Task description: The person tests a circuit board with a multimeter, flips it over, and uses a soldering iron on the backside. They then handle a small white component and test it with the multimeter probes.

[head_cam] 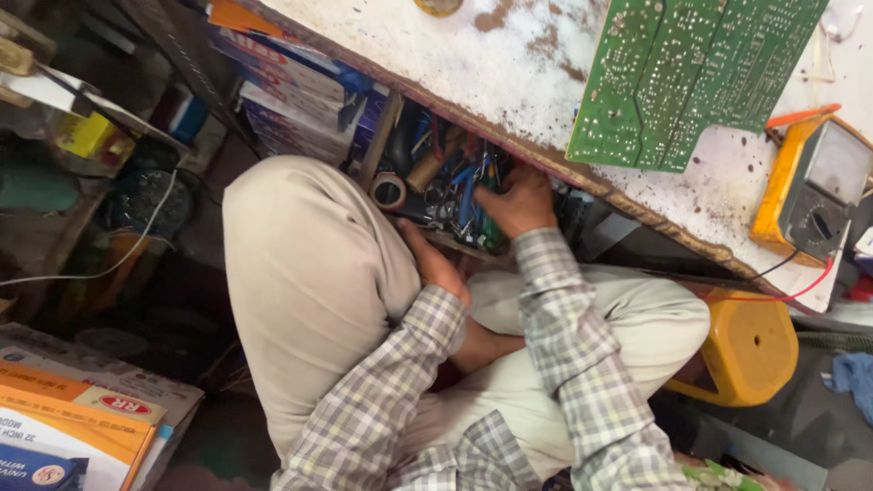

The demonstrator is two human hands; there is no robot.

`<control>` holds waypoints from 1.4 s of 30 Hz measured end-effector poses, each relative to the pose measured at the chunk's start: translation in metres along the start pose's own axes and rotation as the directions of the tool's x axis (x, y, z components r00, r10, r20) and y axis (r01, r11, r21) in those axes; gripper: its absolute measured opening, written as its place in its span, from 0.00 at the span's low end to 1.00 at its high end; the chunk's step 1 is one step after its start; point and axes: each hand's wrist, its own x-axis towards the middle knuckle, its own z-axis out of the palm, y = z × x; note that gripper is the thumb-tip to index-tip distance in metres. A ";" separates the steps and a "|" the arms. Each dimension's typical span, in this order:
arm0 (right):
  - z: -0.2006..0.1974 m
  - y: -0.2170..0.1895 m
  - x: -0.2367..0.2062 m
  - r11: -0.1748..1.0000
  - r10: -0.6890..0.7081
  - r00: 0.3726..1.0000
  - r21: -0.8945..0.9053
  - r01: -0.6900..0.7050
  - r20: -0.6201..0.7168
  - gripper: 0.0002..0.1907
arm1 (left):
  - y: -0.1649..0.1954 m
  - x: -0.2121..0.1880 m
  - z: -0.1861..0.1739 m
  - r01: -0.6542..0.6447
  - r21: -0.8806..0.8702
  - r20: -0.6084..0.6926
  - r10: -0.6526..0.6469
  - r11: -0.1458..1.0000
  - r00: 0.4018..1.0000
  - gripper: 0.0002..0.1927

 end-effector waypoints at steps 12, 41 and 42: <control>0.009 0.019 0.010 0.856 0.314 0.929 0.366 -0.366 0.195 0.13 | -0.009 0.008 -0.001 0.088 0.066 0.032 -0.090 0.994 0.995 0.53; -0.016 -0.026 -0.016 0.990 -0.073 0.875 -0.071 0.122 0.479 0.11 | -0.021 0.021 -0.006 -0.002 0.015 0.211 -0.001 1.000 0.977 0.46; -0.017 -0.029 -0.015 0.984 -0.071 0.863 -0.107 0.143 0.500 0.11 | -0.019 0.019 -0.005 -0.002 0.026 0.201 -0.003 1.000 0.980 0.47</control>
